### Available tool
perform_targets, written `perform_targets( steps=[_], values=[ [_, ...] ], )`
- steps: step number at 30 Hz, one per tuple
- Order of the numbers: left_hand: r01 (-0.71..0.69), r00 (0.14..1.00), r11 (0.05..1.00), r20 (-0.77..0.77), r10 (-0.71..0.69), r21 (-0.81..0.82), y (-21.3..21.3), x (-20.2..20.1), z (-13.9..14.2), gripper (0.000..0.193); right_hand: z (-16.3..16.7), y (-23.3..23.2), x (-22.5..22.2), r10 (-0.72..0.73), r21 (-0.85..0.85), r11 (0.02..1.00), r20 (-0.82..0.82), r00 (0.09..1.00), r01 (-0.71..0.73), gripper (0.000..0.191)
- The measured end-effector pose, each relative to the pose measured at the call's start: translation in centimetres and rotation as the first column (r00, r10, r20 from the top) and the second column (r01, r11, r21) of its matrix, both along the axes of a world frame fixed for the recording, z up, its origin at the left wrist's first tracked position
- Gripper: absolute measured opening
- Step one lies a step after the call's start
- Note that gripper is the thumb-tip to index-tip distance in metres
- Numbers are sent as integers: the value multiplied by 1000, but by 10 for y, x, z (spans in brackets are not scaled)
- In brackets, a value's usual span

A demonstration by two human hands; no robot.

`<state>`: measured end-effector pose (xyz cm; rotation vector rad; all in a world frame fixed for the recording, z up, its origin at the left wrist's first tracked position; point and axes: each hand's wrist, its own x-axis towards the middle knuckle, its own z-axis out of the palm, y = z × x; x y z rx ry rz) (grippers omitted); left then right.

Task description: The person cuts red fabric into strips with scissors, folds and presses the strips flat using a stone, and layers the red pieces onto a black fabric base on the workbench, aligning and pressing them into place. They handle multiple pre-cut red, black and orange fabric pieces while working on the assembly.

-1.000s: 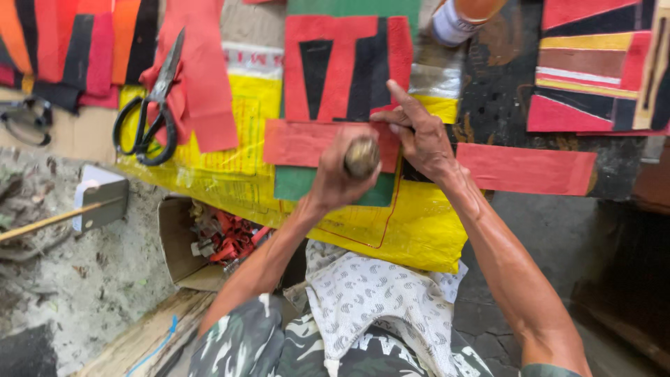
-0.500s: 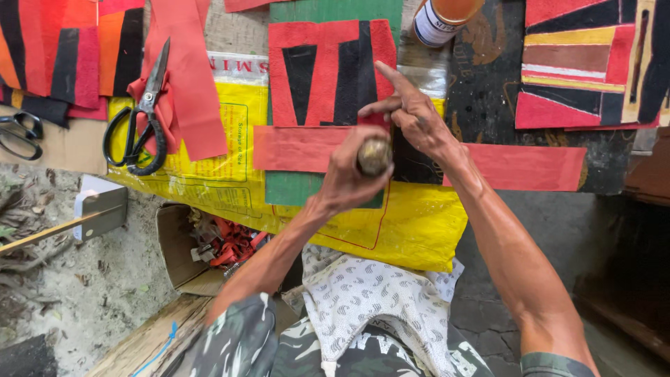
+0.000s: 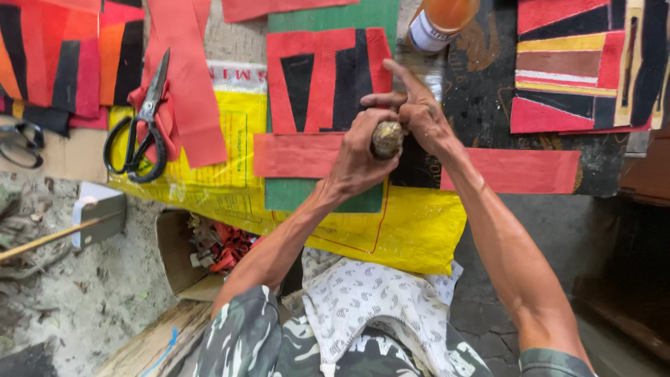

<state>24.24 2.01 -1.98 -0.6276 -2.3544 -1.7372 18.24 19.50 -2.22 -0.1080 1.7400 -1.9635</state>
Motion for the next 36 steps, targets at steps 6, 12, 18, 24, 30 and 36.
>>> perform_targets(
  steps=[6,12,18,24,30,36],
  values=[
    [-55,998,997,15,54,47,-10,14,0,55,-1,-5,6,43,-32,998,-75,996,-45,94],
    [-184,981,982,70,181,48,-33,24,1,52,10,-13,24,236,454,890,-393,889,-35,107],
    [-493,866,868,126,484,57,-127,28,12,46,18,-18,27,260,520,854,-413,873,-8,107],
    [-403,915,913,35,402,65,-88,31,17,47,21,-24,26,267,545,838,-440,858,19,107],
    [-567,820,814,180,543,129,-143,25,13,41,19,-27,29,287,583,812,-434,854,23,104],
    [-503,860,856,160,484,118,-147,18,27,46,19,-28,31,292,611,791,-420,859,29,104]
  ],
)
